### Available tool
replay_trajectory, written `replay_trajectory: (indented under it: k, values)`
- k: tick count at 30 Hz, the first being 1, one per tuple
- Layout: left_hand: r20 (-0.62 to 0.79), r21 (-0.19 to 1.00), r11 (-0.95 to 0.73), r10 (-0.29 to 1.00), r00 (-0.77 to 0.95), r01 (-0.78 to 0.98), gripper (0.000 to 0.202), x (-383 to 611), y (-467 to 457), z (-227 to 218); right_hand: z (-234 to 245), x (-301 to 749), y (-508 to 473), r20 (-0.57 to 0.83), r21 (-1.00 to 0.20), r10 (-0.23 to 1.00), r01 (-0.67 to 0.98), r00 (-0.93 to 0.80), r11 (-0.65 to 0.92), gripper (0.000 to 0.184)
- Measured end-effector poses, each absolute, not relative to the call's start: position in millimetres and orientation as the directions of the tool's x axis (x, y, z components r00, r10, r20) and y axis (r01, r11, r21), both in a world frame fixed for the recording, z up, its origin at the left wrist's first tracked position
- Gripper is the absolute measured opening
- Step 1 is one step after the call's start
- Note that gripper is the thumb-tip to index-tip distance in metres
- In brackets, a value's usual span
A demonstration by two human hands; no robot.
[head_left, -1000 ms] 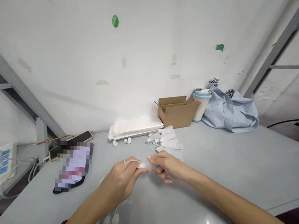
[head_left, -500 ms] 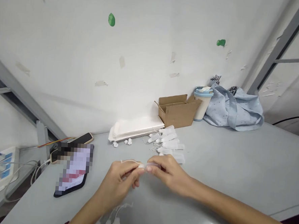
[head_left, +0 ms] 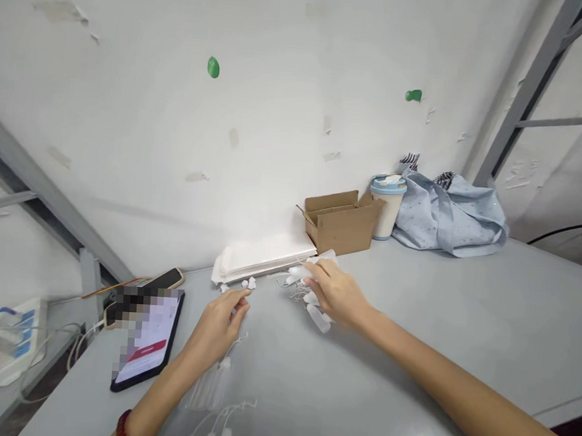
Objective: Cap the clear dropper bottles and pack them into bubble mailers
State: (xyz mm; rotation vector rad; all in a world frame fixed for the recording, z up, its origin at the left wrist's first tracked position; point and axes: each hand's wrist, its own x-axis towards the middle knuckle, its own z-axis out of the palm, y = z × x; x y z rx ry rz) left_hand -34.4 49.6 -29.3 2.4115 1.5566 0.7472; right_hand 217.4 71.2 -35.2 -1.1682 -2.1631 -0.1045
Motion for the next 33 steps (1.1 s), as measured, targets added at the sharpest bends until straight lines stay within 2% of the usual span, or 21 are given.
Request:
replay_trajectory:
  k: [2, 6, 12, 17, 21, 25, 28, 30, 33]
  values:
    - [0.292, 0.336, -0.401, 0.904, 0.311, 0.852, 0.030, -39.8, 58.0, -31.5, -39.2, 225.0, 84.1, 0.606, -0.170, 0.698, 0.796, -0.381, 0.582, 0.029]
    - [0.266, 0.244, -0.406, 0.901, 0.342, 0.881, 0.030, -39.6, 70.1, -33.6, -42.0, 232.5, 91.4, 0.613, -0.183, 0.694, 0.787, -0.377, 0.589, 0.029]
    - [0.242, 0.195, -0.478, 0.870, 0.430, 0.856, 0.027, -34.8, 93.0, -36.6, -34.3, 225.6, 75.8, 0.684, -0.227, 0.616, 0.689, -0.390, 0.688, 0.022]
    - [0.208, 0.196, -0.499, 0.862, 0.462, 0.844, 0.022, -32.5, 103.0, -39.9, -33.2, 216.6, 64.5, 0.653, -0.212, 0.594, 0.639, -0.469, 0.739, 0.018]
    - [0.192, 0.250, -0.494, 0.868, 0.457, 0.833, 0.021, -30.0, 98.8, -38.1, -32.6, 209.7, 54.5, 0.628, -0.205, 0.582, 0.611, -0.517, 0.764, 0.017]
    - [0.189, 0.353, -0.453, 0.892, 0.411, 0.819, 0.021, -28.6, 85.3, -30.5, -30.3, 199.7, 38.3, 0.571, -0.238, 0.576, 0.553, -0.585, 0.798, 0.019]
    - [0.201, 0.440, -0.410, 0.912, 0.357, 0.799, 0.020, -29.4, 72.3, -23.5, -29.3, 188.0, 19.6, 0.431, -0.304, 0.618, 0.540, -0.657, 0.785, 0.018]
    - [0.208, 0.507, -0.384, 0.923, 0.323, 0.772, 0.020, -30.6, 64.2, -21.3, -29.1, 178.6, 5.3, 0.310, -0.393, 0.645, 0.523, -0.699, 0.756, 0.013]
    - [0.202, 0.614, -0.352, 0.935, 0.291, 0.706, 0.021, -32.7, 54.2, -24.0, -29.4, 163.0, -14.1, 0.151, -0.426, 0.580, 0.477, -0.800, 0.769, 0.011]
